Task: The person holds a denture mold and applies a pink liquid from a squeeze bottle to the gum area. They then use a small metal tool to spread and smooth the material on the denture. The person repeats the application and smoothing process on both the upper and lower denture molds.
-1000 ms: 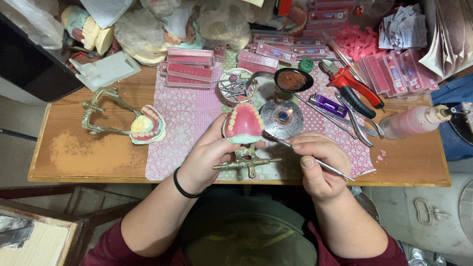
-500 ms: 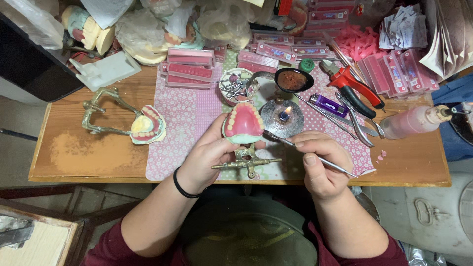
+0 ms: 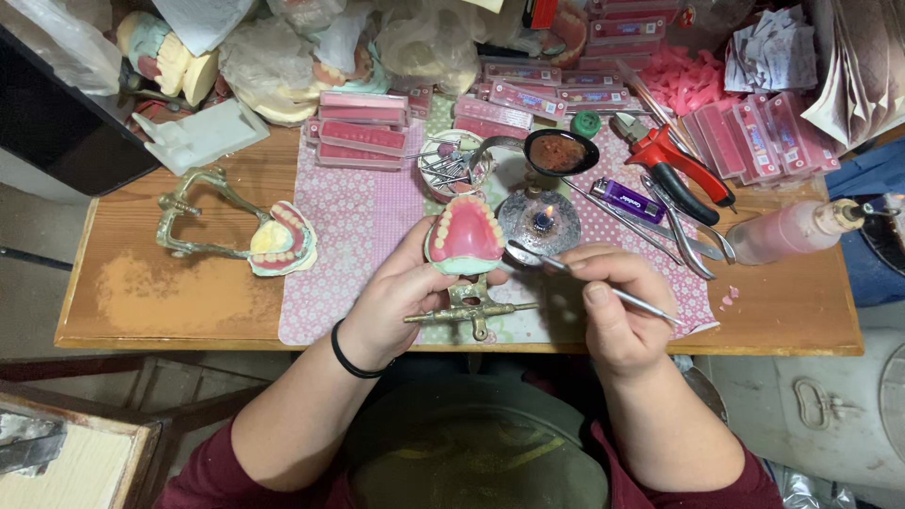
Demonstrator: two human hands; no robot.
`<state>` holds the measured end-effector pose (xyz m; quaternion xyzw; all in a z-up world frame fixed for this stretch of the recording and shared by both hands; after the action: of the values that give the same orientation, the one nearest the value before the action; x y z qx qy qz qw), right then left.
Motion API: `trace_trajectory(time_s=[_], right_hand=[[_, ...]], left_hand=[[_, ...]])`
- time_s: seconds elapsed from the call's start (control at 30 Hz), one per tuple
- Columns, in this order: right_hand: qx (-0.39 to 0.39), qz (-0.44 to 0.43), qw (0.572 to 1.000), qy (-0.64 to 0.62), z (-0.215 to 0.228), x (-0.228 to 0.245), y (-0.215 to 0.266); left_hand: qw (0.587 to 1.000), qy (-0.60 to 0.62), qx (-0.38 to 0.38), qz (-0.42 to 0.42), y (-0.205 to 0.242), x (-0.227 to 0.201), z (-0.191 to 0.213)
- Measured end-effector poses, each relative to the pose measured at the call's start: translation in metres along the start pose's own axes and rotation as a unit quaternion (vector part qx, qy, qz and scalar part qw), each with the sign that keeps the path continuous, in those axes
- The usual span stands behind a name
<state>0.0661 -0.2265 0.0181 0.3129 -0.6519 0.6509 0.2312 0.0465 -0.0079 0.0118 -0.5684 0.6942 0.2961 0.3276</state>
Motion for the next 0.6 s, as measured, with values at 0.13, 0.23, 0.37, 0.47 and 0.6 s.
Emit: trace_trajectory(time_s=[0.13,0.23,0.37,0.47,0.6], right_hand=[[-0.037,-0.048,0.998,0.007,0.012,-0.010,-0.004],[-0.092,-0.154,0.983,-0.031,0.010,-0.014,-0.008],[-0.124,-0.220,0.963,-0.095,0.009,-0.020,-0.007],[-0.093,-0.170,0.973,-0.127,0.006,-0.017,-0.002],[-0.029,-0.067,0.990,-0.117,-0.005,-0.001,0.004]], left_hand=[[1.000,0.012,0.000,-0.004,-0.001,0.013,0.009],[1.000,0.014,0.000,-0.004,-0.001,0.013,0.009],[1.000,0.001,0.005,-0.008,-0.001,0.015,0.010],[1.000,-0.009,0.005,-0.010,0.002,0.014,0.008],[0.999,-0.026,-0.002,-0.018,0.000,0.020,0.016]])
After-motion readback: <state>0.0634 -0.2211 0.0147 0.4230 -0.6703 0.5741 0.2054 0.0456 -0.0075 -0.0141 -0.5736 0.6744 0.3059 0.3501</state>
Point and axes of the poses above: each hand's wrist, its own y-axis away from the middle knuckle, its own z-axis out of the back of the hand, x = y × z, the point moved 5 cm from there along -y, towards the middle knuckle
